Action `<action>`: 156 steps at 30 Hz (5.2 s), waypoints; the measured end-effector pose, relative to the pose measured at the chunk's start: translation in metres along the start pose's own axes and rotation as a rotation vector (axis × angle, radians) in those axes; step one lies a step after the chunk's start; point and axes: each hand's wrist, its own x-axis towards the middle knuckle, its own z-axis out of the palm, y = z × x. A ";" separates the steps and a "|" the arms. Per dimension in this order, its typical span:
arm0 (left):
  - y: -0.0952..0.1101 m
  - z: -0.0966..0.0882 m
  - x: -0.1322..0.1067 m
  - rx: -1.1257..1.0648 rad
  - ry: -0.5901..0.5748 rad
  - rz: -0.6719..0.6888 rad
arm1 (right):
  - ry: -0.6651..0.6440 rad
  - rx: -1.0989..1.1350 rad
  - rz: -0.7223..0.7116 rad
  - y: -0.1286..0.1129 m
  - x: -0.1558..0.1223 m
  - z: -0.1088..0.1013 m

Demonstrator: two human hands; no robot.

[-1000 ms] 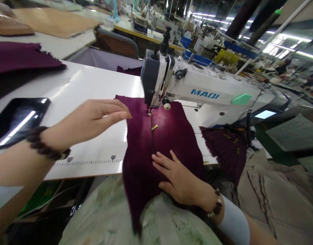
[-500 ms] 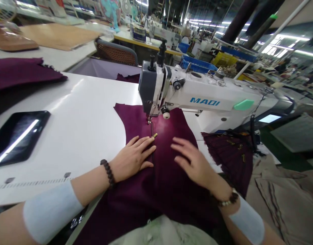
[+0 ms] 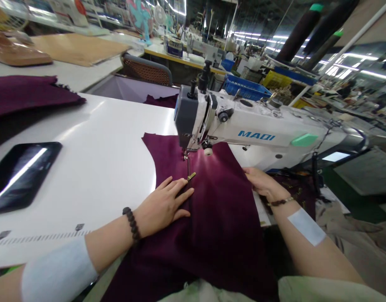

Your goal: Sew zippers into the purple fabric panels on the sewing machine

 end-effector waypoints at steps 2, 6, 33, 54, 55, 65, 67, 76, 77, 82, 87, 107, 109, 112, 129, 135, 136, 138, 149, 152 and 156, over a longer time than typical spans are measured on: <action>0.000 0.000 0.000 0.005 -0.003 -0.001 | -0.041 0.022 -0.039 0.002 0.002 0.001; 0.000 -0.001 0.000 -0.004 -0.012 -0.003 | 0.041 -0.004 -0.120 0.003 0.007 0.008; 0.004 0.000 0.001 -0.015 -0.008 0.006 | 0.243 -1.006 -0.879 -0.022 -0.034 0.102; 0.001 -0.002 -0.017 0.067 -0.033 0.015 | 0.102 -1.082 -0.850 0.007 -0.012 0.117; 0.002 -0.003 -0.017 0.064 -0.031 0.011 | 0.098 -1.084 -0.848 0.007 -0.012 0.117; 0.014 0.005 -0.017 -0.037 0.004 0.012 | 0.085 -1.070 -0.866 0.009 -0.011 0.116; 0.019 0.006 -0.017 -0.032 0.026 -0.018 | 0.081 -1.076 -0.869 0.009 -0.011 0.116; 0.018 0.006 -0.014 -0.018 0.014 -0.013 | 0.084 -1.117 -0.857 0.006 -0.006 0.117; 0.016 0.006 -0.014 -0.017 0.015 -0.015 | 0.086 -1.119 -0.852 0.005 -0.005 0.117; 0.008 0.008 -0.009 0.013 0.017 0.000 | 0.094 -1.140 -0.813 -0.001 0.003 0.117; -0.005 0.007 -0.001 0.032 0.028 0.018 | 0.121 -1.168 -0.793 -0.006 0.013 0.120; -0.048 0.008 0.025 0.009 0.001 0.050 | 0.072 -1.070 -0.811 -0.026 0.058 0.107; -0.045 0.005 0.024 0.015 -0.004 0.042 | 0.062 -1.023 -0.808 -0.029 0.052 0.105; -0.033 -0.002 0.013 0.006 0.014 0.018 | 0.112 -1.025 -0.732 -0.027 0.028 0.108; -0.013 -0.001 -0.008 -0.084 -0.003 0.038 | 0.086 -1.234 -0.681 -0.003 -0.002 0.119; -0.024 0.001 0.000 -0.098 -0.011 0.031 | 0.076 -1.225 -0.692 -0.008 0.012 0.116; -0.026 0.002 0.002 -0.100 -0.013 0.028 | 0.076 -1.226 -0.697 -0.009 0.016 0.115; -0.031 0.003 0.006 -0.104 -0.020 0.031 | 0.071 -1.229 -0.711 -0.012 0.022 0.113; -0.062 0.007 0.024 -0.135 -0.008 0.055 | 0.054 -1.138 -0.748 -0.027 0.054 0.106; -0.067 0.007 0.027 -0.131 -0.002 0.061 | 0.050 -1.147 -0.757 -0.029 0.059 0.105; -0.070 0.008 0.027 -0.114 0.001 0.074 | 0.063 -1.147 -0.752 -0.030 0.060 0.106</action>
